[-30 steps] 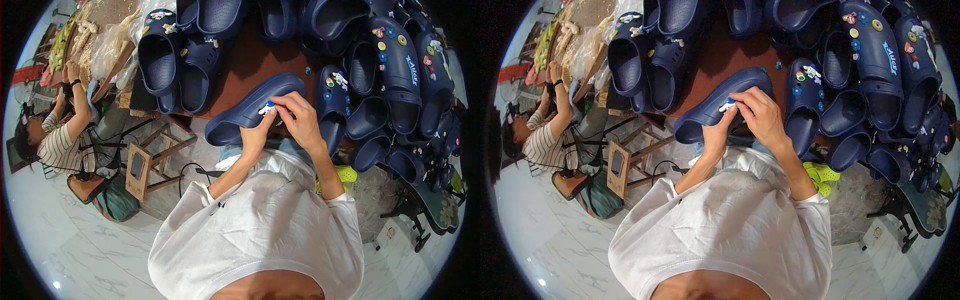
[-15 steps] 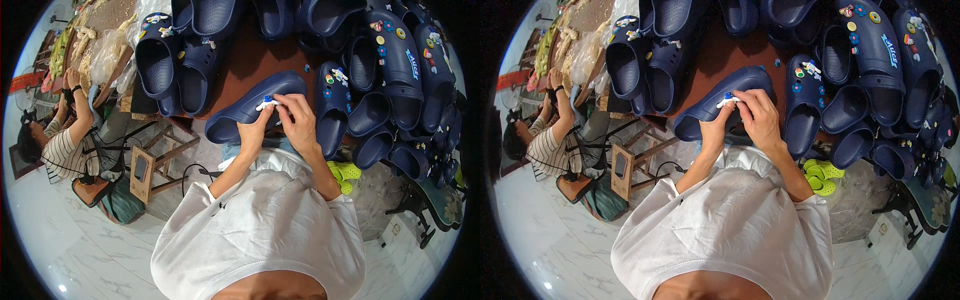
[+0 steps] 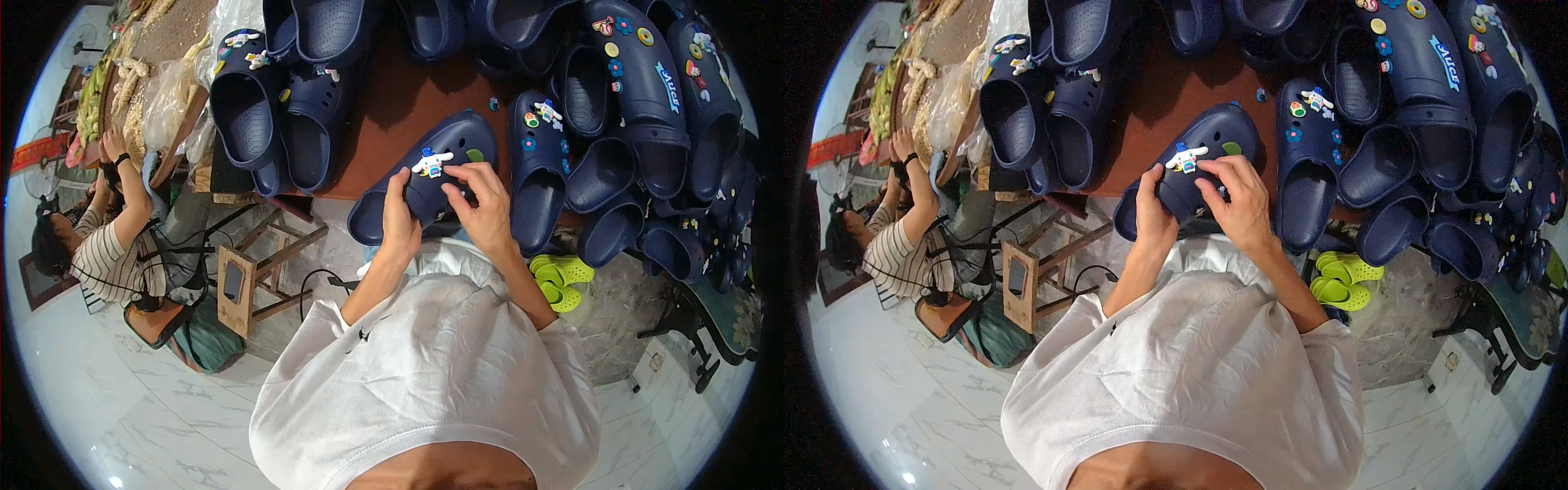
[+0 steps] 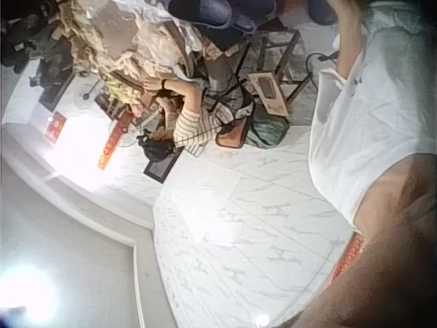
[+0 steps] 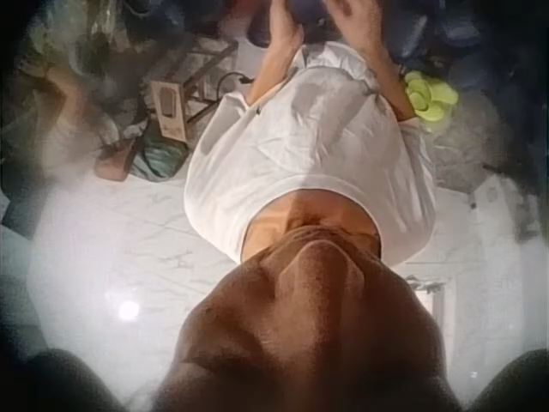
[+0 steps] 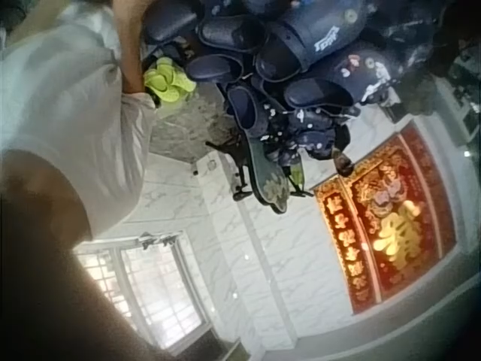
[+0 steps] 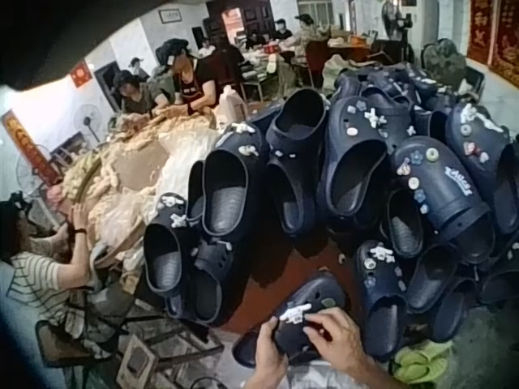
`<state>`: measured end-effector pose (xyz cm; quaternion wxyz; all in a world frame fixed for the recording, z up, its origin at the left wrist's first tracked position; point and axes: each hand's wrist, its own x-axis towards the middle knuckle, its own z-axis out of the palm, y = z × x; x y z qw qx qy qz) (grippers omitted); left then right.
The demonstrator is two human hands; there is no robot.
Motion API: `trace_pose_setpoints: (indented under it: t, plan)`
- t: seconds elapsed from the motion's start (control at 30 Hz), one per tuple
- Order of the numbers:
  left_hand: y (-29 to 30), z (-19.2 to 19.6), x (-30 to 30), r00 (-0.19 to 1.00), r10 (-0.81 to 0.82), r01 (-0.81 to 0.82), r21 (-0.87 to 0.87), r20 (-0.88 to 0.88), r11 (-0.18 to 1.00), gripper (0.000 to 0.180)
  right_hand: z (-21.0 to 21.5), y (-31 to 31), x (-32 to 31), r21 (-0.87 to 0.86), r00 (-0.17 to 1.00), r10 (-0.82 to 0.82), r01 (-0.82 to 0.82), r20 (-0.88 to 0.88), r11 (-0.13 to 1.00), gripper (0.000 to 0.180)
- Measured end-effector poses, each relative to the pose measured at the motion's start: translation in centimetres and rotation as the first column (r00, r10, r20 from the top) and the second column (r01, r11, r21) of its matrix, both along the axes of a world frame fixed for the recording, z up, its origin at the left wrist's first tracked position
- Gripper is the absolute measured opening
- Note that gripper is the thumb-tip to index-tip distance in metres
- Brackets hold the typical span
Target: Attaching decorative charms to the holes of blue rubber clogs.
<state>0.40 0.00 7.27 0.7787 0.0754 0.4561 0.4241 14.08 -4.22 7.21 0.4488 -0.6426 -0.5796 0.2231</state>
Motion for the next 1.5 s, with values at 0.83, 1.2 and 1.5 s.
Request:
trace_pose_setpoints:
  t: [0.83, 1.2, 1.5]
  plan:
    - [1.3, -0.9, -3.7, 0.958, 0.259, -0.242, -0.145, 0.119, 0.96, 0.047, -5.3, -1.0, 1.2, -0.126, 0.956, -0.137, 0.174, 0.261, 0.977, 0.035]
    - [1.0, -0.5, -2.8, 0.976, 0.17, -0.159, -0.088, 0.136, 0.983, 0.051, -6.5, 1.7, 2.5, -0.186, 0.925, -0.07, 0.148, 0.375, 0.971, 0.022]
    - [0.5, -2.2, -3.1, 0.963, 0.072, -0.074, -0.004, 0.258, 0.997, 0.055, -2.7, 2.2, 2.7, -0.109, 0.953, -0.106, 0.142, 0.284, 0.984, 0.013]
